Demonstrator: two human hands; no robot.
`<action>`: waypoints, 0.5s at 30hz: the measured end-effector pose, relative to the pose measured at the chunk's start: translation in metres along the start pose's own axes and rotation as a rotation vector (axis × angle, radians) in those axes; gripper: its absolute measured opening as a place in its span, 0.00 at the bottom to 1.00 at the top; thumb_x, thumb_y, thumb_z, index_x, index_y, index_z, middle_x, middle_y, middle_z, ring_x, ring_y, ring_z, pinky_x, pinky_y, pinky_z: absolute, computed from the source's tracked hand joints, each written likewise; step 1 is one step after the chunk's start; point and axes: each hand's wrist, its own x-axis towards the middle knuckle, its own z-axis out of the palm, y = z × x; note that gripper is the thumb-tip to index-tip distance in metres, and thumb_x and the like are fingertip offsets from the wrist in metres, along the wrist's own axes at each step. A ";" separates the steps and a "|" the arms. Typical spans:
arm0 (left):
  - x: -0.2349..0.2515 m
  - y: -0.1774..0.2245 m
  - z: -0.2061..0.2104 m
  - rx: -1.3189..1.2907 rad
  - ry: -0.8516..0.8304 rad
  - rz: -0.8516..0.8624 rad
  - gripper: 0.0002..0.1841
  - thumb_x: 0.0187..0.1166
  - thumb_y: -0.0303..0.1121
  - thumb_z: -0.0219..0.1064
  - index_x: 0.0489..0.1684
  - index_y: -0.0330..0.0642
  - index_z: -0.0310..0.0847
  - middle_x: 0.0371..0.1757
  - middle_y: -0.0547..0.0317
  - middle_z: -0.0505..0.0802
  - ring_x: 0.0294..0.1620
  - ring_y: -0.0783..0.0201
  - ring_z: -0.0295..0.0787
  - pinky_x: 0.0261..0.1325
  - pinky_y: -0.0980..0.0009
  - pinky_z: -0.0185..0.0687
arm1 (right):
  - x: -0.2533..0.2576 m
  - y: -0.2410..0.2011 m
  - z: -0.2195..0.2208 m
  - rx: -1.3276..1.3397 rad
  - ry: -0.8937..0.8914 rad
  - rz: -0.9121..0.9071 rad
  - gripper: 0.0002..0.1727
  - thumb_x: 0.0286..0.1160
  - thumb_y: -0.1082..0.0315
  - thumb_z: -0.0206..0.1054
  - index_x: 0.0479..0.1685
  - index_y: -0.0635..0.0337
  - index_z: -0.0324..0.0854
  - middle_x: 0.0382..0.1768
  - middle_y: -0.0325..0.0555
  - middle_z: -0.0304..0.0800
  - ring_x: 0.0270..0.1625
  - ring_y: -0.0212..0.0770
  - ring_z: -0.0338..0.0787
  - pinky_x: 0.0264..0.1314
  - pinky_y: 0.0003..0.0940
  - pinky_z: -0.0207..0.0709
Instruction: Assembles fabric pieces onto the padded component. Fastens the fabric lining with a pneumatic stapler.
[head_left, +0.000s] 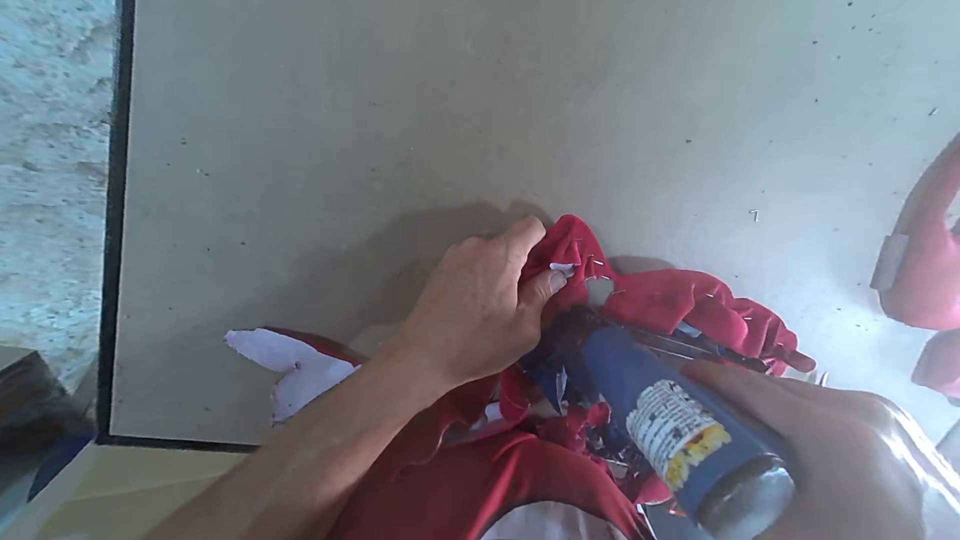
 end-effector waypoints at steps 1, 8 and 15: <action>0.001 0.000 0.000 -0.003 0.005 0.002 0.11 0.82 0.51 0.65 0.43 0.56 0.78 0.20 0.75 0.80 0.19 0.75 0.79 0.20 0.73 0.74 | -0.001 0.002 -0.002 0.004 -0.003 0.004 0.24 0.55 0.52 0.76 0.53 0.52 0.90 0.34 0.44 0.96 0.33 0.44 0.94 0.26 0.49 0.82; 0.001 0.000 0.000 0.017 0.007 -0.001 0.11 0.82 0.50 0.65 0.43 0.56 0.78 0.19 0.75 0.80 0.18 0.75 0.77 0.19 0.73 0.72 | -0.014 0.023 0.004 0.009 0.008 0.026 0.25 0.53 0.49 0.73 0.53 0.50 0.91 0.35 0.42 0.96 0.33 0.43 0.94 0.26 0.52 0.79; 0.002 0.000 -0.006 0.024 -0.032 -0.009 0.11 0.82 0.50 0.65 0.43 0.56 0.79 0.20 0.74 0.82 0.19 0.75 0.79 0.20 0.71 0.75 | -0.035 0.029 0.004 0.055 0.058 0.080 0.25 0.56 0.50 0.73 0.52 0.55 0.91 0.35 0.47 0.96 0.33 0.45 0.94 0.29 0.51 0.81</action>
